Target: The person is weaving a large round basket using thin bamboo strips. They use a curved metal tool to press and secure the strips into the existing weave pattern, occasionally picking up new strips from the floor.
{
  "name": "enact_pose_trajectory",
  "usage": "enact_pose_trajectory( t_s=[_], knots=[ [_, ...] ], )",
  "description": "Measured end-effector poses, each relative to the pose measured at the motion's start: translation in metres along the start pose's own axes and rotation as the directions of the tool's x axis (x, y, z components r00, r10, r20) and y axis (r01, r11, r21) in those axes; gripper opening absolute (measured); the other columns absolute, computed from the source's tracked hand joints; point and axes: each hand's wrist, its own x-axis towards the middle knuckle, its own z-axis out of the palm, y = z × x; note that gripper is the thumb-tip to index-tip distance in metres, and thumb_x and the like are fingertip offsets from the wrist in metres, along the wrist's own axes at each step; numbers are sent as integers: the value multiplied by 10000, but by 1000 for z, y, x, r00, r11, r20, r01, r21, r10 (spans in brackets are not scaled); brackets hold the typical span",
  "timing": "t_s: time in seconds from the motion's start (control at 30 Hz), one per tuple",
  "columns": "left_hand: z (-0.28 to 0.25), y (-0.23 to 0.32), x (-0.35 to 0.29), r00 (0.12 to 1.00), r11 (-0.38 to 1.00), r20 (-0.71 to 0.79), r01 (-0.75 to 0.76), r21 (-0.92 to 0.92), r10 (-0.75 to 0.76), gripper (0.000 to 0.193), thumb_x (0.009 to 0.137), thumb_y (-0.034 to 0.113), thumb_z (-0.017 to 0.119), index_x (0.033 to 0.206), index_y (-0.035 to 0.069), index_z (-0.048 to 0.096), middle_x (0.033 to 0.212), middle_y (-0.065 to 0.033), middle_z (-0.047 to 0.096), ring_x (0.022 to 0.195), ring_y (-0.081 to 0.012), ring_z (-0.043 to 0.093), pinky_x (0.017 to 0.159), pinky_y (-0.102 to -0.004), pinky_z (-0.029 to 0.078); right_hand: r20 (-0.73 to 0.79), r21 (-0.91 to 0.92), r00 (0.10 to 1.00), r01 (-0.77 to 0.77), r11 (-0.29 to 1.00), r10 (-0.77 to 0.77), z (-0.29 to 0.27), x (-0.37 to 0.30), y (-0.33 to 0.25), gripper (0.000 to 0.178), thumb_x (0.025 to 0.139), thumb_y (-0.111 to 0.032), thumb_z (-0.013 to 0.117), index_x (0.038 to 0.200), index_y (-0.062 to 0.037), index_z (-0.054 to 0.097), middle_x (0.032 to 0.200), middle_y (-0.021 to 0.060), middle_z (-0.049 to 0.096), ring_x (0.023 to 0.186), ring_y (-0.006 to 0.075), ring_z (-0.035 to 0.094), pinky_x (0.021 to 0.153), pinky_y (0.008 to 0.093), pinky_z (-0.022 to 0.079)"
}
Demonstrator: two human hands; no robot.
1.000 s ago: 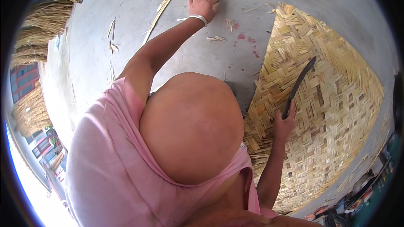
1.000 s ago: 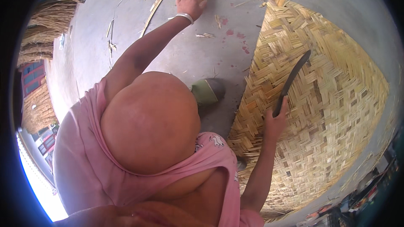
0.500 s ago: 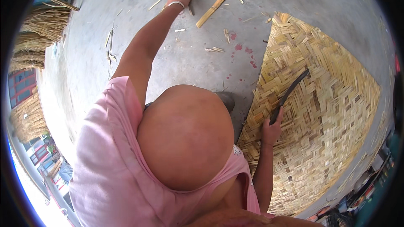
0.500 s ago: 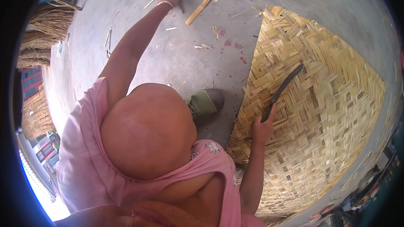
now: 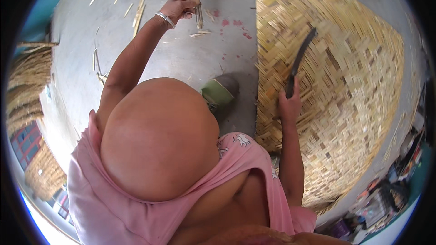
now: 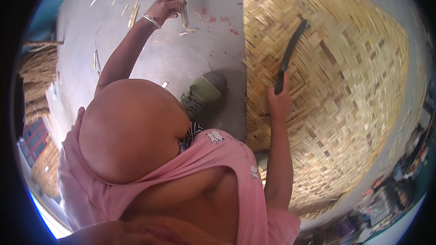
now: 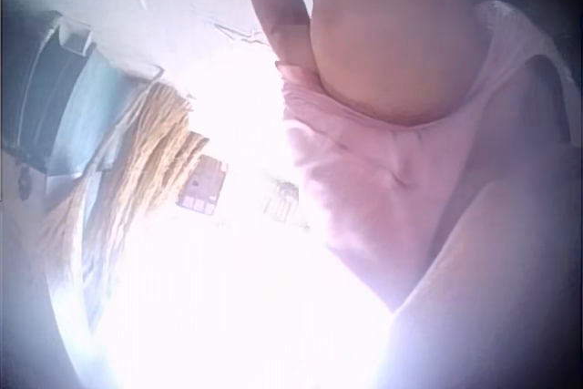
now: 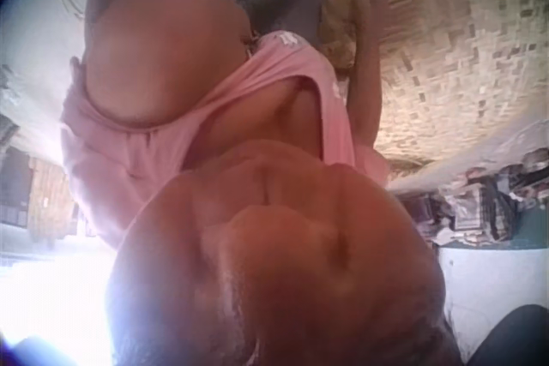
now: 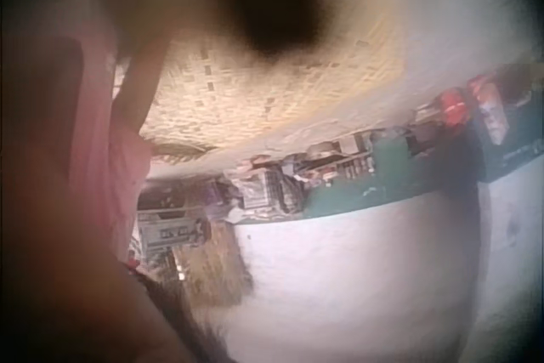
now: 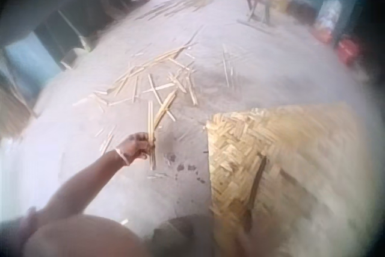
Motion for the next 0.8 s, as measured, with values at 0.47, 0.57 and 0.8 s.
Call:
enact_pose_trajectory(
  t_s=[0.47,0.57,0.8],
  knots=[
    [165,-15,0,901,974,426,-164,154,85,197,903,135,663,1082,60,632,949,-40,706,757,-79,637,653,-230,506,-122,360,941,-254,898,315,-18,-16,32,646,835,-251,668,1432,-133,450,1087,145,685,899,251,673,810,342,500],
    [197,1,4,896,912,444,-198,359,20,169,897,122,671,1047,50,643,926,-42,708,756,-87,637,687,-240,510,-120,372,906,-338,864,406,-13,-15,34,667,832,-272,661,1443,-133,433,1052,137,692,884,249,673,803,357,501],
    [252,8,21,844,909,515,-323,265,150,204,873,55,669,1070,12,639,887,-70,713,734,-149,665,621,-266,530,-121,311,908,-348,884,400,-20,-17,30,687,834,-282,644,1460,-132,405,971,113,691,813,245,666,764,370,507]
  ],
)
